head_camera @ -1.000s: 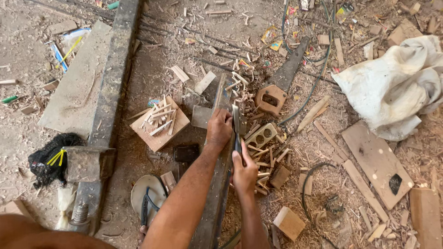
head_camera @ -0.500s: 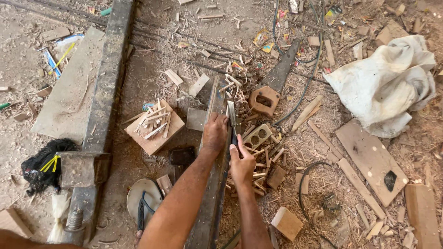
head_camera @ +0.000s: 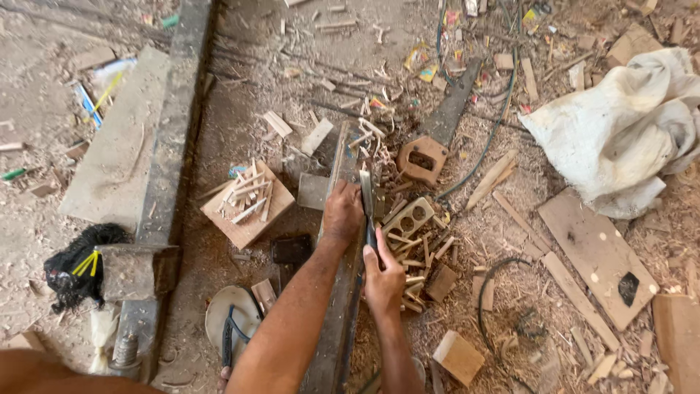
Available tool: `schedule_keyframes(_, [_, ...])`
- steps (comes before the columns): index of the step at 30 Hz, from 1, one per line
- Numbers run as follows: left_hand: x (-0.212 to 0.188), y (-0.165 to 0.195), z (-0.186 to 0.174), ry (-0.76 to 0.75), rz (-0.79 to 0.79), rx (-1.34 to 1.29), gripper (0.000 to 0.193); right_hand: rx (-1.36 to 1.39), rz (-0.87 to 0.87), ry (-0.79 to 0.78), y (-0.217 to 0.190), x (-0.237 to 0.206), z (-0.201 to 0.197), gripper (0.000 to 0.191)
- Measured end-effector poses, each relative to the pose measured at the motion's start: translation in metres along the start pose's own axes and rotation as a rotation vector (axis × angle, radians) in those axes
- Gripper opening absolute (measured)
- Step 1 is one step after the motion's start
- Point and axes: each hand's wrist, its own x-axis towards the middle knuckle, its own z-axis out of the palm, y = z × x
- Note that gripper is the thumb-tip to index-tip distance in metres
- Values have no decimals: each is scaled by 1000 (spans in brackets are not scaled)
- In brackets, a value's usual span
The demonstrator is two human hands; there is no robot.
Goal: The person sits on the floor at a low workbench and uses a chisel to carve and shape small wooden pieces, holding each piece against the bench while paring it with the chisel, and sets finished pieces on a small board beside the work area.
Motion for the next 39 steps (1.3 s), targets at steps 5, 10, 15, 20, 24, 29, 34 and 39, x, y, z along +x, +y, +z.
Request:
schedule_keyframes(5, [0,4,-6,3,-9,-7,7,16,70,-21,-11,6,-2,51])
schedule_keyframes(10, [2,2,-1,15,-1,18,8,5,27,6,-18,4,-2,53])
schedule_keyframes(15, [4,4,-1,-56,-72,17,9,192,197,-38,-43,6,-7,52])
schedule_keyframes(20, [13,16,-15,31,-93,-23,10,549,280,-121,-80,6,-52,52])
schedule_keyframes(24, [6,21,-33,119,-325,-162,13,304,259,-85,-116,-4,-101,55])
schedule_keyframes(29, [-26,-9,-93,487,-205,-56,10,-59,209,-93,-142,-19,-152,55])
schedule_keyframes(34, [-20,-43,-160,557,-199,99,17,0,139,-80,-126,-24,-167,56])
schedule_keyframes(39, [-38,-20,-146,376,-84,182,16,162,54,-54,-110,-16,-170,60])
